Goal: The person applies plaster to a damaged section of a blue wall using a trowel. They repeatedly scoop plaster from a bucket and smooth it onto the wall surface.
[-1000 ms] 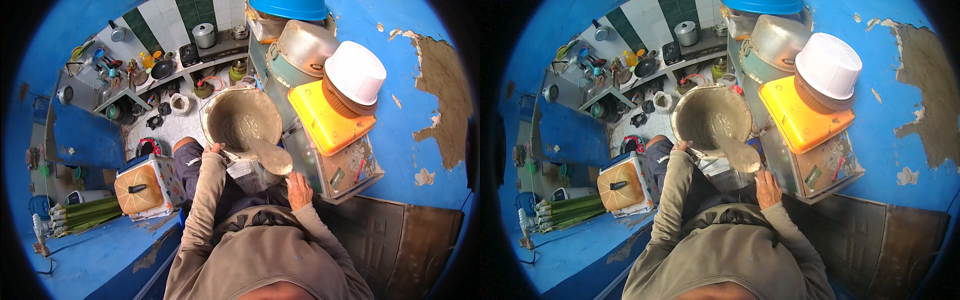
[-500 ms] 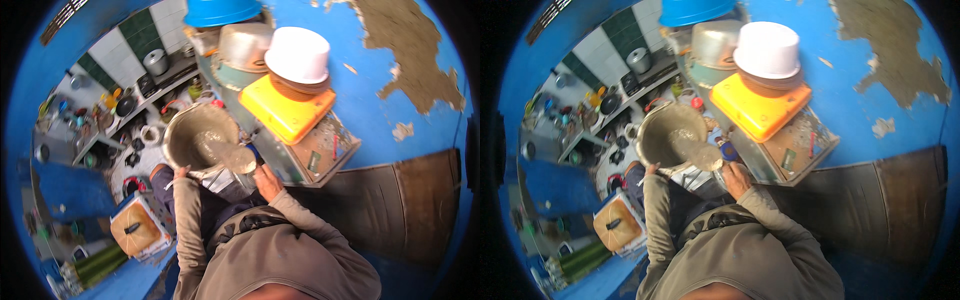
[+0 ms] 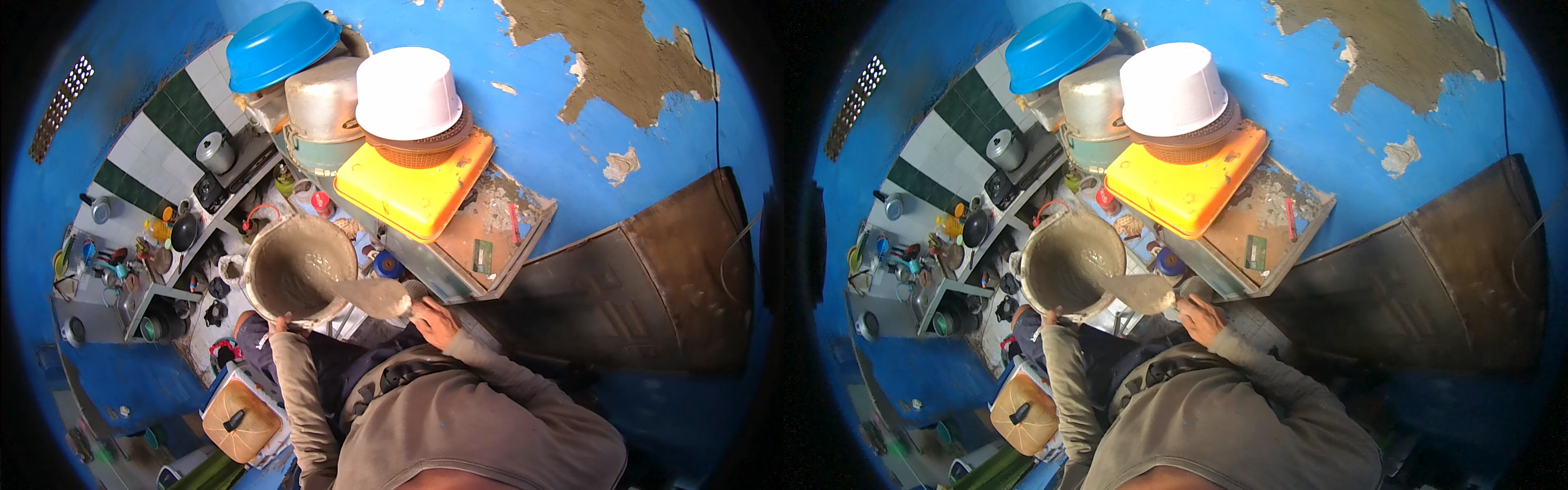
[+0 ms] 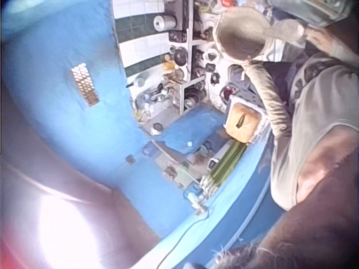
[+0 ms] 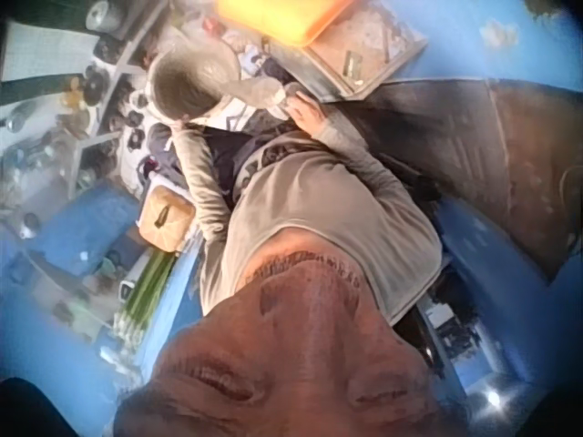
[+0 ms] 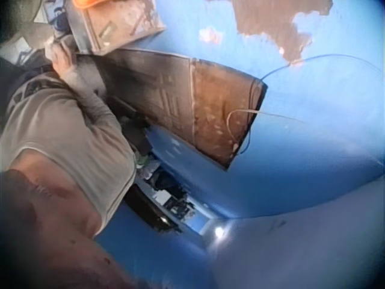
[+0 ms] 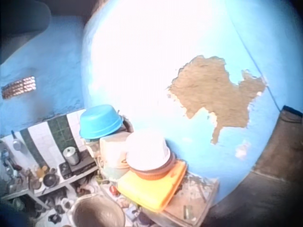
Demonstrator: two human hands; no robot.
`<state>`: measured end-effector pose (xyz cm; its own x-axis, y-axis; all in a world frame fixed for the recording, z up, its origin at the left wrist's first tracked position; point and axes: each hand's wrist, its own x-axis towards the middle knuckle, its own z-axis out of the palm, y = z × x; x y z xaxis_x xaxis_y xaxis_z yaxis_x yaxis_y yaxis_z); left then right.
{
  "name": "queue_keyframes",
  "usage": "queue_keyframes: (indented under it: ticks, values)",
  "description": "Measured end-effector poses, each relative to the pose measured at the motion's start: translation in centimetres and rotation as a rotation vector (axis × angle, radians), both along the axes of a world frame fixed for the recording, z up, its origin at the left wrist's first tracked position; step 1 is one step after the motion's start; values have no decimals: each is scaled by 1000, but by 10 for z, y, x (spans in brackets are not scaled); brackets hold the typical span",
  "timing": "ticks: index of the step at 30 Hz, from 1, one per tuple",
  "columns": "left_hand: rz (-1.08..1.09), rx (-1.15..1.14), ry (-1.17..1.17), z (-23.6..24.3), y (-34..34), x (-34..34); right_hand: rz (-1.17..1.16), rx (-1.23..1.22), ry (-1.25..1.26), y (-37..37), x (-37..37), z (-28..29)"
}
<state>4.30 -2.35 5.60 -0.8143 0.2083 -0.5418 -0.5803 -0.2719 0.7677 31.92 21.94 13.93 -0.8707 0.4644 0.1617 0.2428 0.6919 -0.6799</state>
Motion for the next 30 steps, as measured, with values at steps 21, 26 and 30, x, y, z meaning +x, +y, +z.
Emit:
queue_keyframes:
  ticks: [21, 26, 30]
  values:
    - [-310, 124, 221, 32, 9, 46, 47, 190, -184, 12, -55, 70]
    - [-114, 68, 61, 16, -1, 66, -60, -105, 189, 53, -63, 90]
    - [-227, 84, 106, -4, -18, 64, -771, -15, -139, 190, -16, 63]
